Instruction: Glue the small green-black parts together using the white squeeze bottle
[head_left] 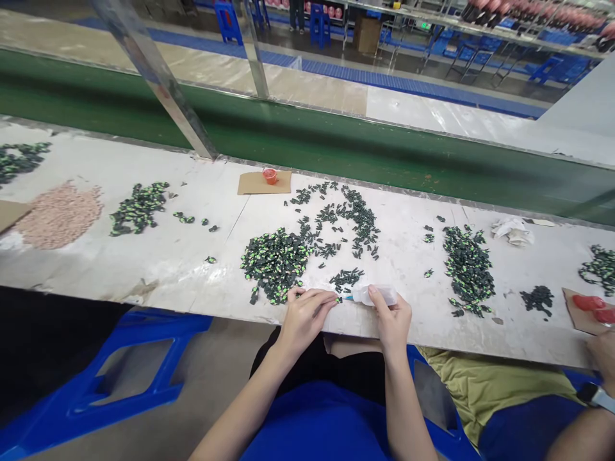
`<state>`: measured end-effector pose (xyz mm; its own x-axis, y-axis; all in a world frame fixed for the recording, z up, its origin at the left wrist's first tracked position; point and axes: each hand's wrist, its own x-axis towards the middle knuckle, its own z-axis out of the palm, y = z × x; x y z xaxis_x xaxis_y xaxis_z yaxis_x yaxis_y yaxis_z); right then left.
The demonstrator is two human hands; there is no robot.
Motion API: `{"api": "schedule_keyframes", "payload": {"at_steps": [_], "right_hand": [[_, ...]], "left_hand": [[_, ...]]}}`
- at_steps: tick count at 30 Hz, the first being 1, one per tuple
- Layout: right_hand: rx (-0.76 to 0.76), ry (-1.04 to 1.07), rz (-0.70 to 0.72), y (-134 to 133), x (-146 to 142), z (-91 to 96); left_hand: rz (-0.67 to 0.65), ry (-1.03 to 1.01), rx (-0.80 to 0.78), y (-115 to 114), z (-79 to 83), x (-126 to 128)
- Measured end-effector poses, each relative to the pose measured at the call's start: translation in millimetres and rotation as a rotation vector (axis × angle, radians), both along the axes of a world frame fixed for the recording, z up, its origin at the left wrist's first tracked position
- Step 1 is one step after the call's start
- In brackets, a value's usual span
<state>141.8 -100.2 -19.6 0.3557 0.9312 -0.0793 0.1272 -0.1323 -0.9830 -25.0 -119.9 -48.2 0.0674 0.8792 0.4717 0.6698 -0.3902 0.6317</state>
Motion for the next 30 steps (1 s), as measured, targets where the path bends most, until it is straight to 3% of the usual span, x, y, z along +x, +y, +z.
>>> {"api": "schedule_keyframes", "payload": {"at_steps": [17, 24, 27, 30], "right_hand": [[0.008, 0.015, 0.004, 0, 0, -1.8], [0.133, 0.172, -0.158, -1, 16, -17.6], [0.166, 0.138, -0.146, 3, 20, -15.3], [0.212, 0.118, -0.131, 11, 21, -10.8]], "left_hand": [[-0.003, -0.022, -0.024, -1, 1.2, 1], [-0.002, -0.06, -0.101, 0, -0.4, -1], [-0.009, -0.013, -0.176, 3, 4.4, -3], [0.069, 0.037, -0.13, 10, 8.0, -4]]}}
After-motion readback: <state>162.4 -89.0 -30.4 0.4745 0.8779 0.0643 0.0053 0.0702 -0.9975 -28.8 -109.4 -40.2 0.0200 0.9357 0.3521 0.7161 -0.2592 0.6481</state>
